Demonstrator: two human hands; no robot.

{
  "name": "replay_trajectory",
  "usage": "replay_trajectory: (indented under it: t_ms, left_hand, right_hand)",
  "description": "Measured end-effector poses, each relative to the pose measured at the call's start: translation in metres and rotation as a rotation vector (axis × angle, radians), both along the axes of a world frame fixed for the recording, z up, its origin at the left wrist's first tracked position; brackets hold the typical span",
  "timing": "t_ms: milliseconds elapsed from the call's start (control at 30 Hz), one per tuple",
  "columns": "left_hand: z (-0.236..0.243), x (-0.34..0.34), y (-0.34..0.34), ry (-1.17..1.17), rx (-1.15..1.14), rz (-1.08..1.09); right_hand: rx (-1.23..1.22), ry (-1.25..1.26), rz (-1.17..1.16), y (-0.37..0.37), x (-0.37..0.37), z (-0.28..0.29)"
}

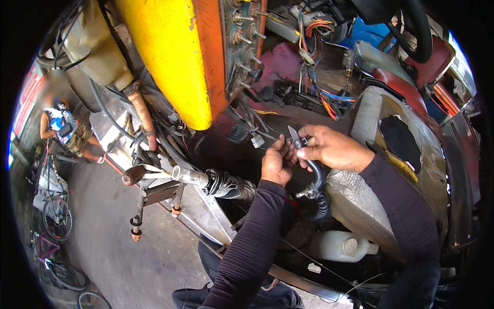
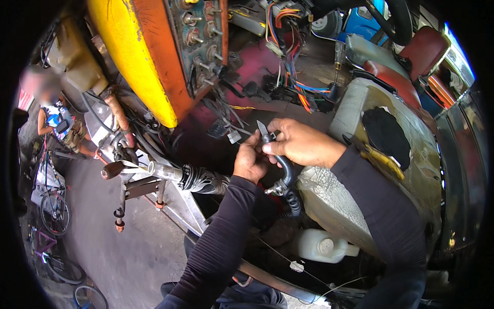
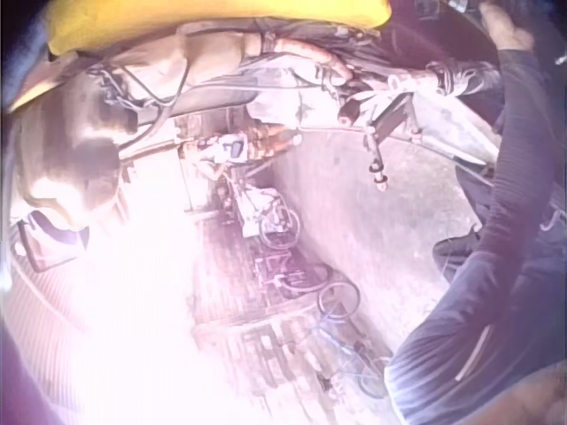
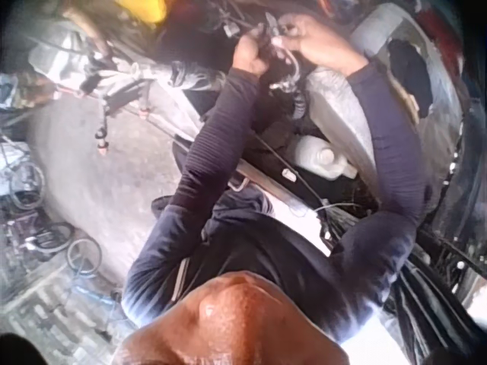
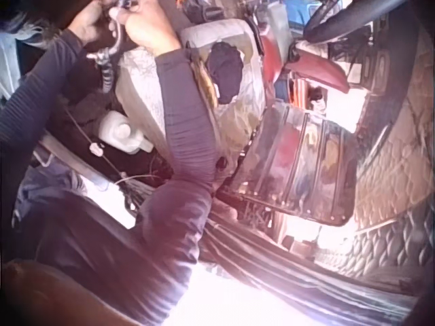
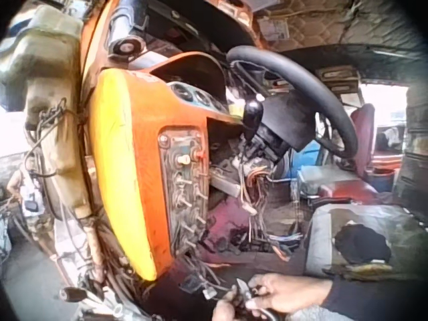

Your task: The person works on the exposed wiring of a three-wheeled vehicle, stripping wire ends and connecting them to a harness. The person uses a small tool to strip insulation and then joins the wires by hand.

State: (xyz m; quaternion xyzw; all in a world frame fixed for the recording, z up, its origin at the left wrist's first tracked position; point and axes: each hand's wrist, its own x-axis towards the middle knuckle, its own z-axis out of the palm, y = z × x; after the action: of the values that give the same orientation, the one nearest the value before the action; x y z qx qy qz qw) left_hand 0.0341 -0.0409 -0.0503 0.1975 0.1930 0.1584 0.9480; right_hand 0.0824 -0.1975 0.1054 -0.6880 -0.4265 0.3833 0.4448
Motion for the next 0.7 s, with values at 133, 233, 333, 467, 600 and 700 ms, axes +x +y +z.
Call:
replay_trajectory:
  t_ms: [133, 233, 333, 467, 600, 700]
  left_hand:
    - [0.032, -0.017, -0.019, -0.122, -0.084, 0.06]
    - [0.042, -0.029, -0.024, -0.123, -0.107, 0.074]
    - [0.049, -0.035, -0.024, -0.156, -0.11, 0.124]
    - [0.054, -0.04, -0.024, -0.144, -0.104, 0.169]
    - [0.054, -0.038, -0.022, -0.146, -0.097, 0.201]
    - [0.056, -0.04, -0.023, -0.149, -0.065, 0.224]
  right_hand:
    - [-0.068, -0.148, -0.189, -0.007, -0.005, 0.012]
    - [-0.06, -0.188, -0.188, -0.01, -0.009, 0.018]
    - [-0.09, -0.22, -0.169, -0.011, -0.015, 0.022]
    - [-0.114, -0.215, -0.153, -0.01, -0.025, 0.022]
    - [-0.09, -0.201, -0.155, -0.011, -0.026, 0.018]
    - [-0.071, -0.188, -0.177, -0.01, -0.027, 0.02]
